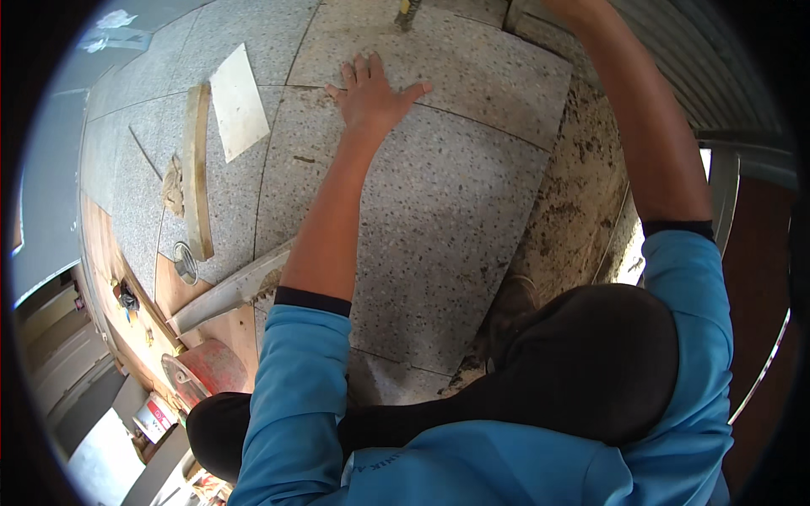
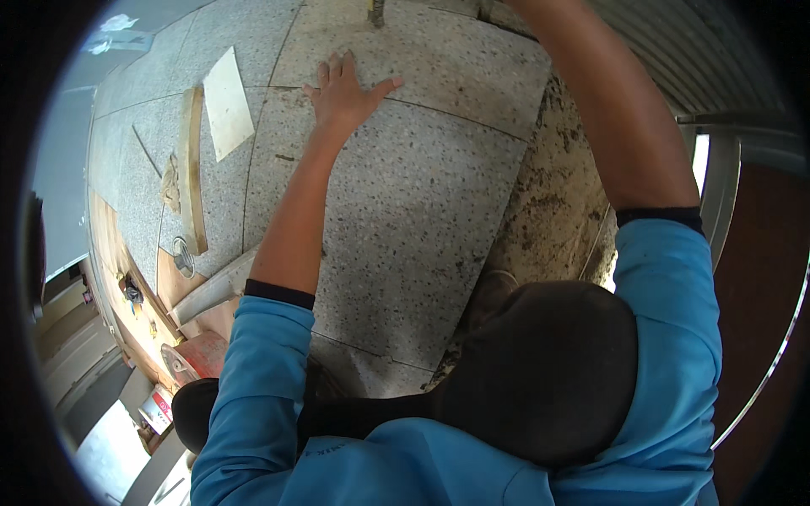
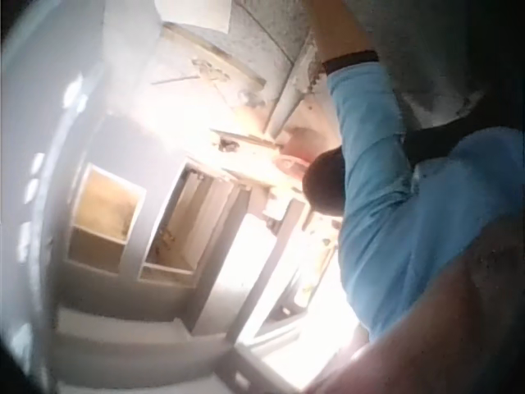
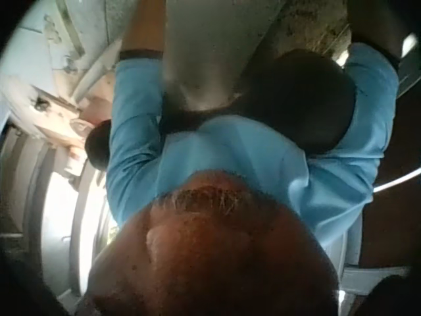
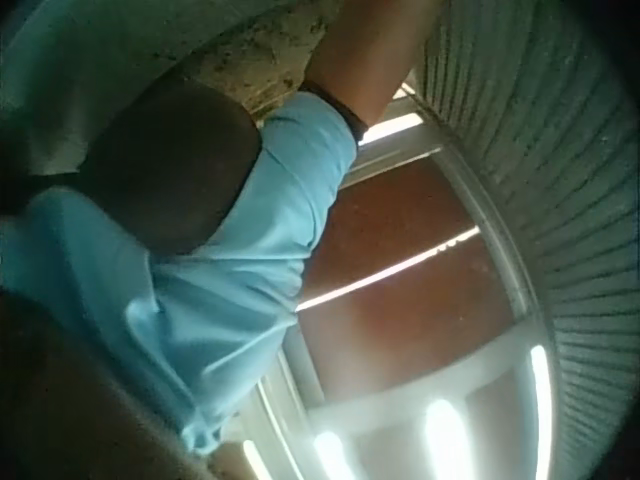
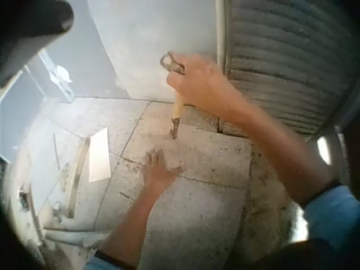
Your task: Laying and leveling floor tiles using a hammer to tap them into position.
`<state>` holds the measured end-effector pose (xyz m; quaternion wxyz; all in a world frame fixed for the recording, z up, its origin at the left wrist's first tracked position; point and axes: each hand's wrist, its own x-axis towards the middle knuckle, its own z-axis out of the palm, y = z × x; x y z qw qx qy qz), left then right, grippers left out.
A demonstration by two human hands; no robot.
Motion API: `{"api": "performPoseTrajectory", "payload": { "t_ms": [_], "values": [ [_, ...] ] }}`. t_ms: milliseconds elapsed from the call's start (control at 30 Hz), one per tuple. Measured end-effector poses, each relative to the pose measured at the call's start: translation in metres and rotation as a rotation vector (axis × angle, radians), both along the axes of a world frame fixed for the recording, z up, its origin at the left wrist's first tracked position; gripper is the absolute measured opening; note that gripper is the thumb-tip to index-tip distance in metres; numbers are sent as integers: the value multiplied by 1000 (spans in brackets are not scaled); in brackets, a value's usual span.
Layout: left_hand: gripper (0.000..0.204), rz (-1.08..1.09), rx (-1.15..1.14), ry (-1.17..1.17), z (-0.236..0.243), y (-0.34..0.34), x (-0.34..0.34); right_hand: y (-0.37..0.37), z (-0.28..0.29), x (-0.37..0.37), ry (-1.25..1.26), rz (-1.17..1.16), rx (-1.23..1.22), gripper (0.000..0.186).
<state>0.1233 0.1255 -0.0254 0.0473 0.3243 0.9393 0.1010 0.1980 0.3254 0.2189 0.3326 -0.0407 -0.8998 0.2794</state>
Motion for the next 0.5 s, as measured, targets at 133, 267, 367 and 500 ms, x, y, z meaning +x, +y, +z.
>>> {"api": "performPoseTrajectory", "payload": {
  "t_ms": [133, 267, 367, 500],
  "values": [
    [139, 4, -66, -30, -6, -3, 2, -16, 11, 17, -102, 37, -103, 21],
    [142, 0, -71, 14, -17, -13, 1, -19, 13, 34, -115, 13, -82, 20],
    [141, -20, -20, 42, -18, -12, 6, -10, 17, 57, -201, 0, -85, 22],
    [139, -34, -54, 73, -17, -16, 18, -17, 25, 86, -275, -88, -9, 27]
  ]
}}
